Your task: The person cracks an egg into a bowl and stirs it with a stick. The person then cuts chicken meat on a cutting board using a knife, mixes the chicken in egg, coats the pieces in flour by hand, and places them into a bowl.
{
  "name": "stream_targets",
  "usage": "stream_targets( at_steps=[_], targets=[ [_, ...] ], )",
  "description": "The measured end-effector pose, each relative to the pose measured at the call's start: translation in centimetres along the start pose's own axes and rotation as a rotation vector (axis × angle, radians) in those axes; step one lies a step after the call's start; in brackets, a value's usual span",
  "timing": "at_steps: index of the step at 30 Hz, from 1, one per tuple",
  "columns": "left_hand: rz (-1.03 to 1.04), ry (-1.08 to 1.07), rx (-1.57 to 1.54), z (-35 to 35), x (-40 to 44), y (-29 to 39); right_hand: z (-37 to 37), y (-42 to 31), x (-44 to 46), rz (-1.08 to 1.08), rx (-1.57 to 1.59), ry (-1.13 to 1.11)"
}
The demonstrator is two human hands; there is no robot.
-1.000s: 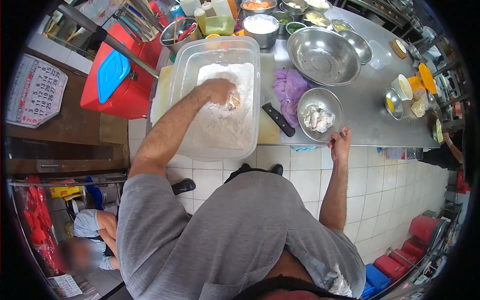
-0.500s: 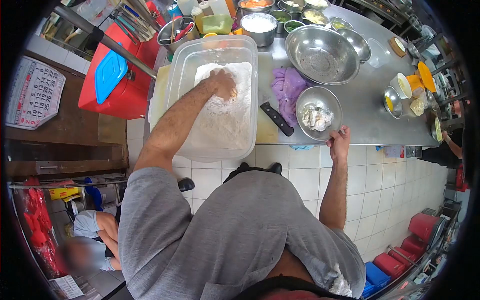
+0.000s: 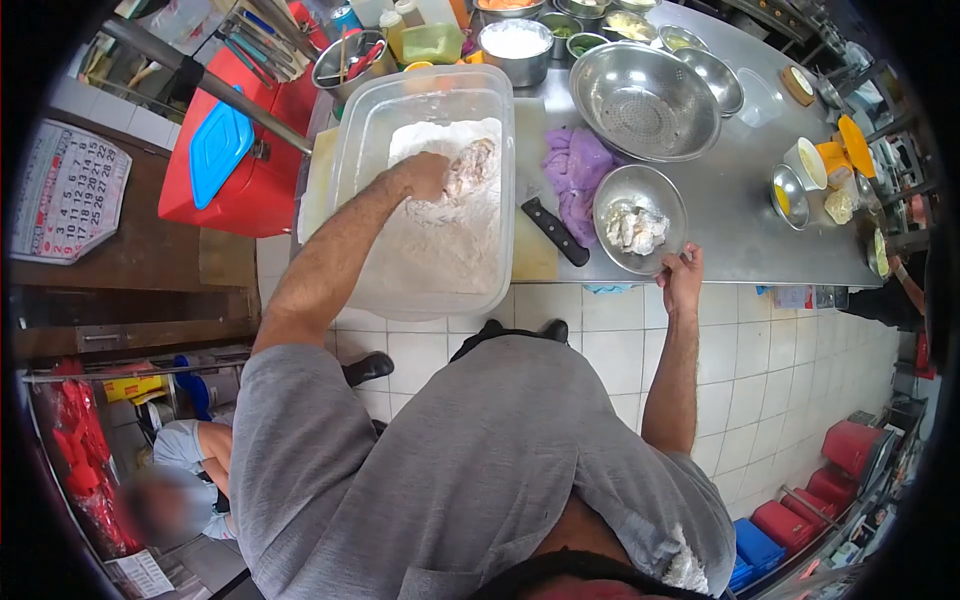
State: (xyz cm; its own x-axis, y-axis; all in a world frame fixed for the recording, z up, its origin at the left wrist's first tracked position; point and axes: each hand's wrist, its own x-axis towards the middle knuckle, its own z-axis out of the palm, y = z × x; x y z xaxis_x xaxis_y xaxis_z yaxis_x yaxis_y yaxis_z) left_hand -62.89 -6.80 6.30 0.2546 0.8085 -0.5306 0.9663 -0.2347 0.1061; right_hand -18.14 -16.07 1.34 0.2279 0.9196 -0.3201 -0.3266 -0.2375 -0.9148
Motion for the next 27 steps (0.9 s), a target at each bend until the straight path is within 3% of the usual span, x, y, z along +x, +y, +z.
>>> stream_targets(
  at_steps=[4,8,10,12,14,15,16,18,19,23,26,27],
  targets=[
    [0.212,0.060,-0.236,-1.6,-1.3,0.8,-0.2,-0.1,0.3,-0.003,0.003,0.001],
    [0.091,0.172,-0.336,-4.2,-3.5,2.2,0.3,-0.4,-0.1,0.008,-0.011,0.026],
    [0.085,0.345,-0.254,-4.1,-4.5,3.1,-0.3,0.1,0.2,0.004,-0.009,0.008],
    [0.108,0.355,-0.179,-2.5,-4.7,3.3,-0.3,0.3,0.3,0.002,-0.007,-0.015],
    [0.277,0.156,-0.216,-1.3,-4.9,2.3,-0.2,0.0,0.2,-0.004,0.012,-0.017],
    [0.419,0.326,-0.196,-1.3,-4.8,1.6,-0.2,0.0,0.1,-0.003,0.012,-0.017],
    [0.419,0.326,-0.196,-1.5,-4.4,1.1,-0.2,0.0,0.1,0.001,0.008,-0.019],
    [0.156,0.119,-0.138,-2.7,-4.0,0.5,-0.2,0.0,0.2,0.002,0.005,-0.021],
    [0.331,0.177,-0.133,-1.3,-3.2,-0.6,-0.2,0.1,0.2,-0.002,0.005,-0.012],
    [0.175,0.046,-0.019,0.9,-2.8,1.7,-0.1,0.1,0.1,-0.005,0.013,-0.003],
    [0.090,0.093,0.043,-0.2,-2.0,0.9,-0.6,0.7,0.5,-0.014,0.017,-0.011],
    [0.047,0.231,0.020,-0.3,-2.5,1.4,-0.5,0.7,0.6,-0.018,0.021,-0.010]
  ],
)
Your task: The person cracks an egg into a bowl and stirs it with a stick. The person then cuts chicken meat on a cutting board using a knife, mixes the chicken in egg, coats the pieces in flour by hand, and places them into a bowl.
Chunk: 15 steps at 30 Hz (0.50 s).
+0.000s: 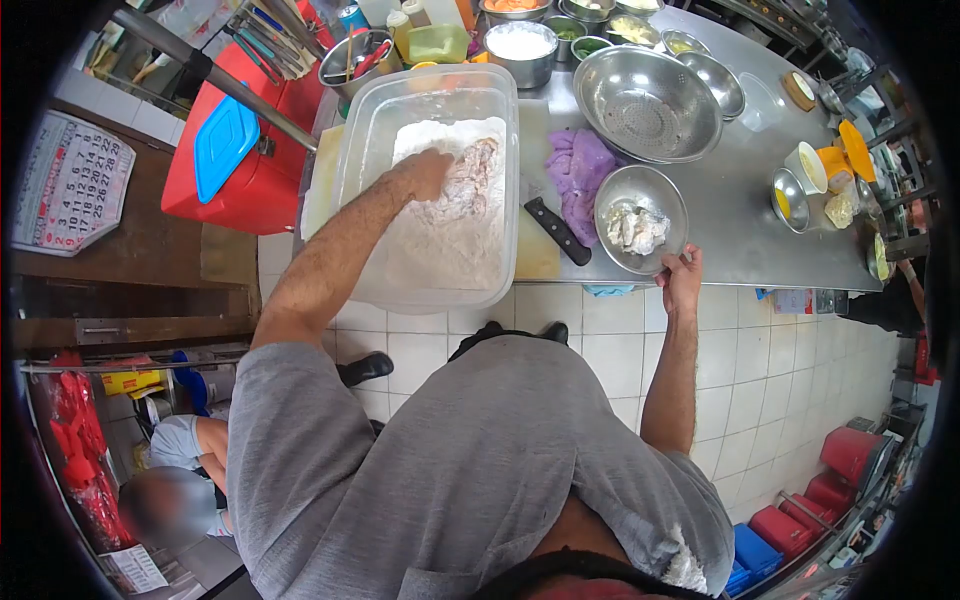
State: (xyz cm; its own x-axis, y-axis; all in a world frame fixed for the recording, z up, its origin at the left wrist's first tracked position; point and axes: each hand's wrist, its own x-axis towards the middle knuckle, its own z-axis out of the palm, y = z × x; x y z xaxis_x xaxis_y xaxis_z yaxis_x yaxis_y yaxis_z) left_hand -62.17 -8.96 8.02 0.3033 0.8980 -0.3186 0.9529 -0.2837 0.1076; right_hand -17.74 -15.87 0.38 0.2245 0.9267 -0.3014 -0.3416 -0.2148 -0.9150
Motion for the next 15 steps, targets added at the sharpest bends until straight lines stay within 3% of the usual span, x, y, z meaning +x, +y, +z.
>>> stream_targets(
  at_steps=[1,3,4,6,10,13,15],
  targets=[
    [0.006,0.002,0.006,0.1,0.1,-0.1,0.1,0.0,0.0,-0.003,0.012,0.001],
    [0.200,-0.023,-0.264,0.9,0.0,-0.4,0.1,0.2,-0.5,0.001,0.022,0.010],
    [0.200,-0.026,-0.266,0.9,0.3,-0.5,0.2,0.0,-0.6,0.006,0.004,0.017],
    [-0.005,-0.326,-0.274,0.0,0.9,-0.4,0.3,-0.1,-0.6,0.008,-0.014,0.022],
    [0.042,-0.346,-0.154,-2.6,0.0,0.5,0.2,-0.3,-0.4,0.012,-0.019,0.022],
    [0.032,-0.197,-0.183,-4.4,-1.4,-0.1,0.5,-0.6,-0.7,0.021,-0.033,0.018],
    [0.021,0.108,-0.208,-4.6,-2.4,-0.3,0.7,-0.7,-0.6,0.021,-0.032,0.011]
  ],
)
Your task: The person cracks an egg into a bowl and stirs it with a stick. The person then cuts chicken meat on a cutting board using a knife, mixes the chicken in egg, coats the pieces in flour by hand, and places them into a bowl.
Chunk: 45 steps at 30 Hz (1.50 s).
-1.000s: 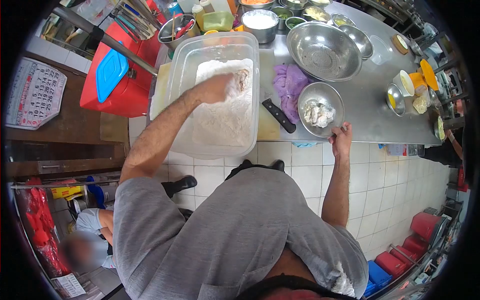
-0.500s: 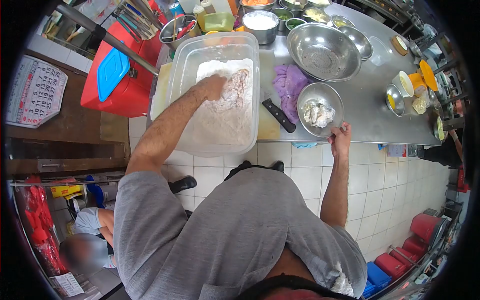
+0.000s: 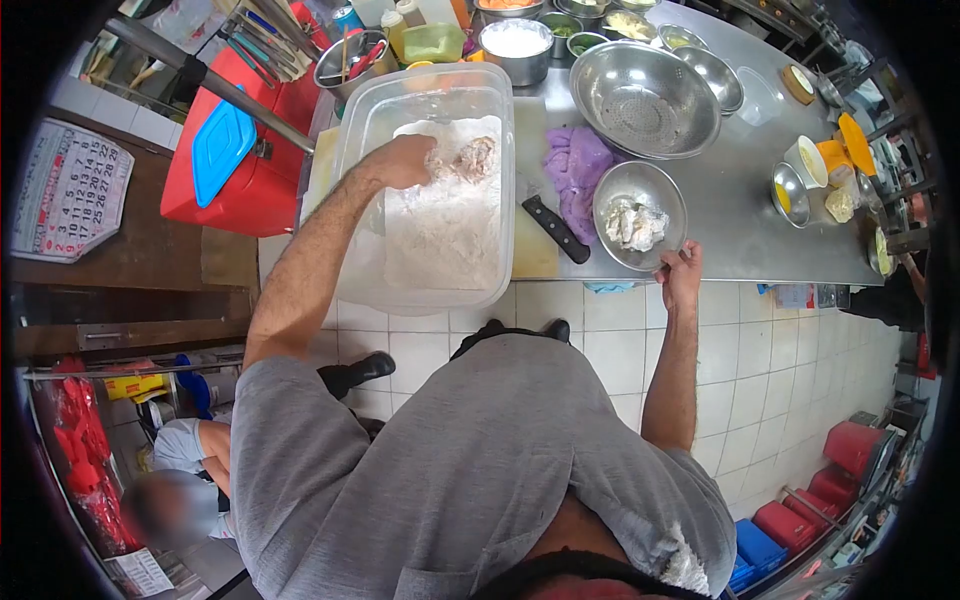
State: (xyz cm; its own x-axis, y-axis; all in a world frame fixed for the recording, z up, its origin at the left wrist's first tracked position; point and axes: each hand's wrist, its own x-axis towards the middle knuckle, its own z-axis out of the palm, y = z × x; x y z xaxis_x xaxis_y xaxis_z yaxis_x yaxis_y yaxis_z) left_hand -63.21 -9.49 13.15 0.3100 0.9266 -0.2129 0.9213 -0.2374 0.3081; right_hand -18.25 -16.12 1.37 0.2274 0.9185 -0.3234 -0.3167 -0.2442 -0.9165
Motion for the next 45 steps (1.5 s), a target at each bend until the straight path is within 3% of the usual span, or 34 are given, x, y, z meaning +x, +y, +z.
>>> stream_targets(
  at_steps=[1,4,10,13,15,16,18,19,20,22,24,26,28,30,31,35,37,38,40,44,45],
  targets=[
    [-0.064,-0.124,0.064,-0.7,0.0,1.0,0.0,0.1,0.0,-0.008,0.001,0.004],
    [-0.149,-0.173,0.119,2.2,0.8,1.2,-0.2,0.3,0.4,-0.013,0.010,0.001],
    [-0.043,-0.215,0.216,5.7,1.1,2.8,-0.3,0.6,0.4,-0.012,0.021,-0.002],
    [-0.040,-0.390,0.325,5.2,1.8,3.5,-0.1,0.6,0.4,-0.017,0.036,0.003],
    [0.176,-0.377,0.196,4.4,2.4,1.2,-0.3,0.5,0.5,-0.018,0.042,0.007],
    [0.183,-0.380,0.201,3.4,2.5,0.7,-0.4,0.5,0.6,-0.015,0.030,0.002],
    [0.127,-0.325,-0.250,1.3,1.9,0.1,-0.6,0.8,0.4,-0.002,0.013,-0.005],
    [-0.107,-0.429,-0.329,-0.2,1.3,1.3,-0.6,0.8,0.5,-0.007,0.017,-0.013],
    [-0.110,-0.425,-0.332,0.1,1.4,0.8,-0.5,0.8,0.6,-0.012,0.020,-0.024],
    [-0.070,-0.530,0.065,1.5,2.5,-1.2,-0.2,0.6,0.5,-0.017,0.023,-0.021],
    [-0.022,-0.460,0.128,4.1,2.5,-2.8,-0.2,0.3,0.4,-0.017,0.025,-0.009],
    [0.170,0.036,-0.027,6.0,1.3,-2.1,-0.1,0.3,0.3,-0.015,0.023,0.010],
    [0.165,-0.016,-0.020,5.6,0.6,1.5,-0.1,0.4,0.3,-0.007,0.018,0.008],
    [-0.060,-0.258,0.281,6.1,0.8,3.4,0.1,0.2,0.3,-0.007,0.011,-0.002],
    [-0.074,-0.311,0.366,6.3,1.6,3.3,0.3,0.1,0.1,-0.013,0.024,0.007],
    [0.013,-0.257,0.276,4.6,2.4,1.5,0.2,0.2,0.1,-0.020,0.033,0.010],
    [0.080,-0.255,-0.149,4.0,2.5,0.1,0.2,0.2,0.0,-0.018,0.023,0.013],
    [0.079,-0.256,-0.149,4.4,2.3,-0.1,0.2,0.2,0.0,-0.019,0.009,0.009],
    [0.042,-0.004,-0.101,4.6,1.1,0.9,-0.1,0.5,0.3,-0.019,0.019,0.004],
    [0.042,-0.149,0.031,4.7,0.0,4.7,-0.1,0.5,0.3,-0.018,0.010,0.011],
    [0.182,-0.055,0.084,5.3,-0.3,5.0,0.0,0.6,0.3,-0.015,0.010,0.012]
  ],
)
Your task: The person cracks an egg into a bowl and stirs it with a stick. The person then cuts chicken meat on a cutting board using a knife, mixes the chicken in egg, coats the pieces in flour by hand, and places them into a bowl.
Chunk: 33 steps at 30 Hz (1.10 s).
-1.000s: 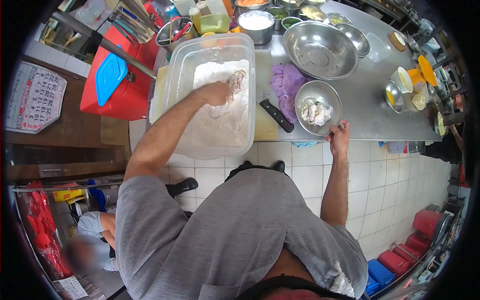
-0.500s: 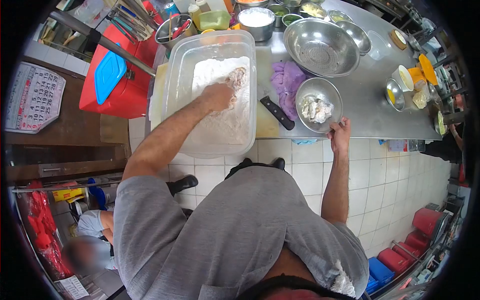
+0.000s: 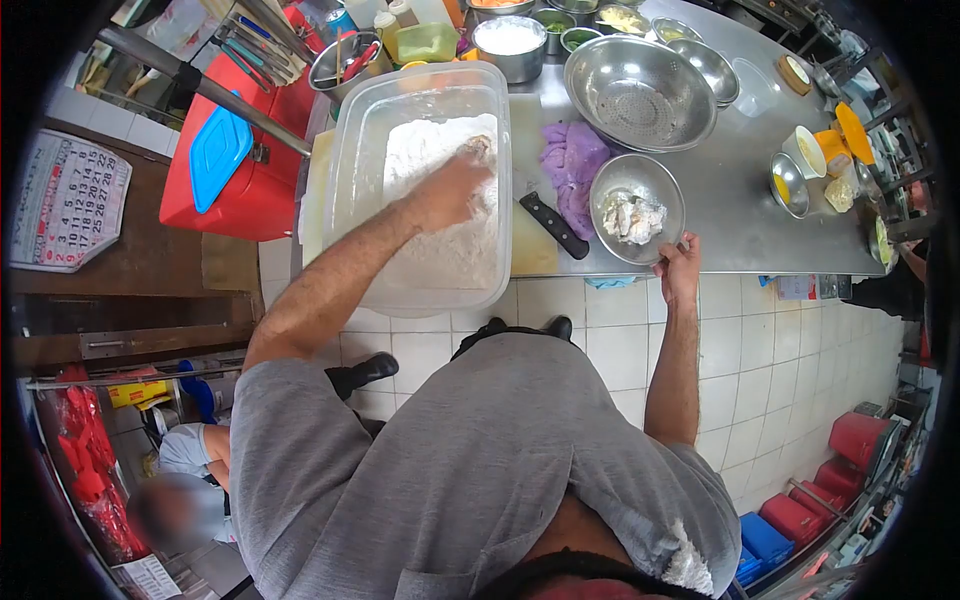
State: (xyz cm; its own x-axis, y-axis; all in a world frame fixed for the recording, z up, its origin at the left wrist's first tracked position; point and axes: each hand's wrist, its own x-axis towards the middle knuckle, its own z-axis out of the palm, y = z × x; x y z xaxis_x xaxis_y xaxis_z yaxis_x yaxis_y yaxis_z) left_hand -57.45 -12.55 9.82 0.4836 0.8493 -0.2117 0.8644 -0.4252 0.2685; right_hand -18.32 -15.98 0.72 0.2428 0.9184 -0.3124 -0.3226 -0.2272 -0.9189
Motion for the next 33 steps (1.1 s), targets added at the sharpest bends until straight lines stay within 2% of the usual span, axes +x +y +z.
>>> stream_targets(
  at_steps=[1,3,5,6,8,9,11,15,17,19,21,22,25,28,29,31,33],
  targets=[
    [0.135,0.094,0.065,0.7,0.0,0.2,0.0,0.1,0.1,-0.005,0.005,-0.004],
    [0.199,0.160,0.147,2.3,0.5,0.1,-0.2,0.2,0.0,-0.010,0.004,-0.010],
    [0.173,-0.053,0.311,2.1,1.3,0.4,-0.2,0.2,0.2,-0.010,0.015,-0.011],
    [0.176,-0.052,0.312,2.0,1.4,-0.1,-0.1,0.2,0.1,-0.012,0.016,-0.009],
    [0.141,0.011,-0.095,1.7,1.6,-1.9,-0.1,0.1,-0.1,-0.009,0.021,-0.016],
    [-0.032,-0.067,-0.099,-0.6,1.9,-3.1,-0.3,0.1,-0.4,-0.003,0.024,-0.006],
    [-0.124,0.081,-0.124,-1.6,0.3,-3.4,-0.2,0.0,-0.3,0.019,0.011,-0.003],
    [-0.041,0.014,0.024,1.5,0.3,-1.5,-0.1,0.1,0.2,0.004,0.020,-0.002],
    [-0.193,-0.105,0.156,2.0,0.9,-0.6,-0.1,0.0,0.2,0.001,0.013,-0.002],
    [-0.186,-0.103,0.103,1.4,1.6,-2.1,-0.1,0.2,0.3,0.003,0.014,-0.003],
    [-0.076,0.109,-0.059,0.3,1.2,-4.2,-0.3,0.2,0.3,0.002,0.027,0.012],
    [-0.132,0.133,-0.131,-2.4,0.4,-3.3,-0.4,0.3,0.3,0.004,0.024,0.006],
    [-0.208,0.119,-0.711,-4.9,-1.4,-4.6,-0.5,0.5,0.4,0.004,0.025,-0.004],
    [-0.310,-0.002,-0.896,-4.7,-2.1,-6.8,-0.6,0.4,0.7,-0.001,0.003,-0.016],
    [-0.313,0.004,-0.897,-3.7,-1.7,-7.8,-0.5,0.4,0.7,-0.001,-0.018,-0.017],
    [-0.099,-0.043,-0.261,-0.5,-0.6,-10.2,-0.1,0.1,0.5,0.004,-0.017,-0.010],
    [-0.086,-0.115,-0.254,0.6,0.3,-9.5,0.0,-0.1,0.4,0.011,-0.019,0.003]
  ],
)
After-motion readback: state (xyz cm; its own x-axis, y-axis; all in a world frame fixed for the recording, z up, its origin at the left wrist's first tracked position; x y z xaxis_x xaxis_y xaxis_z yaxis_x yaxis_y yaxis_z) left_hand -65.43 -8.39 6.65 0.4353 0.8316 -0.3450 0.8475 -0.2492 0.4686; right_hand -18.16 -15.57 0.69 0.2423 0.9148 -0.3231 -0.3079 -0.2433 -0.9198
